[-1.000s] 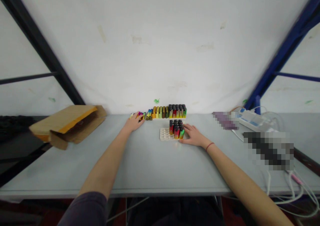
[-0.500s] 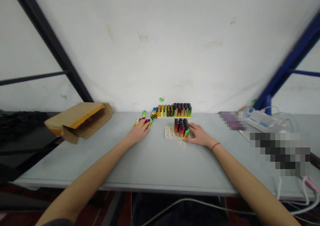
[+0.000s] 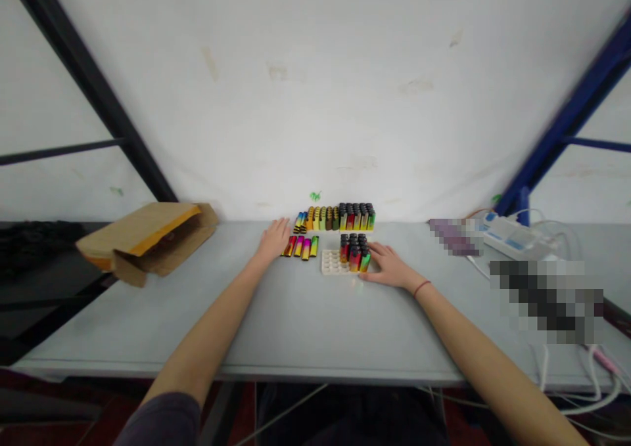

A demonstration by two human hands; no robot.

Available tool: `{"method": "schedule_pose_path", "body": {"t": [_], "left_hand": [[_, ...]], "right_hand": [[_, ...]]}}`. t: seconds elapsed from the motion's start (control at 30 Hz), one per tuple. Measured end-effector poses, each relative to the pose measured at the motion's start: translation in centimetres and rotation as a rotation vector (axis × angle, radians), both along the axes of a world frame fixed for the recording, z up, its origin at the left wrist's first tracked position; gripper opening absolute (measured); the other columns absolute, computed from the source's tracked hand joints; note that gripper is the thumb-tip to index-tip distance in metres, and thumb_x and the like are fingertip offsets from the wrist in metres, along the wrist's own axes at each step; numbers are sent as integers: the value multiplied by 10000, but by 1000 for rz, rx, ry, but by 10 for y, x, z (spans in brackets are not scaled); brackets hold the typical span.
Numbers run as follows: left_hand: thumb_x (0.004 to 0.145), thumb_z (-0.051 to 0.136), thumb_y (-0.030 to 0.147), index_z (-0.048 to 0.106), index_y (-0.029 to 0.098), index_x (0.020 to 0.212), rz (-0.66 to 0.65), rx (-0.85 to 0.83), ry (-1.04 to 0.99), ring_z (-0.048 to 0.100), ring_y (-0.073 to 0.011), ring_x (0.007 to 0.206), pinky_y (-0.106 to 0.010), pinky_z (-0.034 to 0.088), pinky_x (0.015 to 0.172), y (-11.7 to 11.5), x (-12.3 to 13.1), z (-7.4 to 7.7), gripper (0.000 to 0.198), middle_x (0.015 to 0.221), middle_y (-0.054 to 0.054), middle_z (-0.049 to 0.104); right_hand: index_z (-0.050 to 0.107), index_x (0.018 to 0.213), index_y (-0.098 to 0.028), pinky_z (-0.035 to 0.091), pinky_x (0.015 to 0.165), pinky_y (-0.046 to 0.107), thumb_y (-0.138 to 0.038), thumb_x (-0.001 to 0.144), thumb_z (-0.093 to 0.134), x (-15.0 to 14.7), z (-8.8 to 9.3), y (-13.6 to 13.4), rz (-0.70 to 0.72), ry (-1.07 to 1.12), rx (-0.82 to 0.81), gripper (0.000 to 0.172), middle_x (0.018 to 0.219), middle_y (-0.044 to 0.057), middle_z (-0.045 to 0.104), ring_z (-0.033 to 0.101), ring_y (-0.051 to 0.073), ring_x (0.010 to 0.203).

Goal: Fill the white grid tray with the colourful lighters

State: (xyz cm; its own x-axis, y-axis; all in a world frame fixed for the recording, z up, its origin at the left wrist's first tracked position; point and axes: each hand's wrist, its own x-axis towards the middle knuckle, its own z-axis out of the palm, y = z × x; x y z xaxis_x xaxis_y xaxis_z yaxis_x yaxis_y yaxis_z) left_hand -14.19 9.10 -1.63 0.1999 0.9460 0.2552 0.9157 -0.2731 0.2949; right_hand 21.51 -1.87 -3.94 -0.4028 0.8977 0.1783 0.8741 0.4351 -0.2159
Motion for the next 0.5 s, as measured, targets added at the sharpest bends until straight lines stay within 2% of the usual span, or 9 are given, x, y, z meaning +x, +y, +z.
{"method": "schedule_pose_path", "body": {"t": [0.1,0.17,0.23,0.33,0.5], "left_hand": [[998,334,276,619,145,1248,-73,-57,17,494,-274,1377,-491,406,1153,23,-27,0,401,1433,-180,590],[983,330,285,648,127,1140,-116,-37,19,533,-249,1336,-422,389,1180,25,-43,-4,388,1362,-184,629],[976,311,308,654,116,1087,-142,1,7,550,-243,1320,-392,366,1200,17,-55,-8,409,1348,-191,631],[968,283,326,641,131,1150,-184,63,-22,573,-234,1306,-395,386,1190,-1,-64,-14,446,1353,-165,641],[977,326,428,615,172,1259,-299,106,-29,610,-254,1243,-431,456,1128,-25,-54,-14,479,1327,-136,663]], "right_hand": [[500,1503,-178,299,1175,577,-775,860,550,0,0,0,2,-1,3,879,1582,203,431,391,393,1449],[502,1501,-168,302,1175,570,-781,861,541,-1,0,-1,3,-4,6,887,1578,208,434,396,390,1445],[506,1497,-158,308,1175,560,-786,859,537,-1,1,-1,3,-10,7,895,1572,214,439,404,388,1441],[506,1496,-143,309,1180,549,-789,856,538,-1,2,-2,-2,-16,10,910,1560,224,451,407,392,1439],[493,1507,-169,313,1174,567,-776,865,534,0,2,-2,9,-5,11,884,1565,206,452,406,403,1435]]}}
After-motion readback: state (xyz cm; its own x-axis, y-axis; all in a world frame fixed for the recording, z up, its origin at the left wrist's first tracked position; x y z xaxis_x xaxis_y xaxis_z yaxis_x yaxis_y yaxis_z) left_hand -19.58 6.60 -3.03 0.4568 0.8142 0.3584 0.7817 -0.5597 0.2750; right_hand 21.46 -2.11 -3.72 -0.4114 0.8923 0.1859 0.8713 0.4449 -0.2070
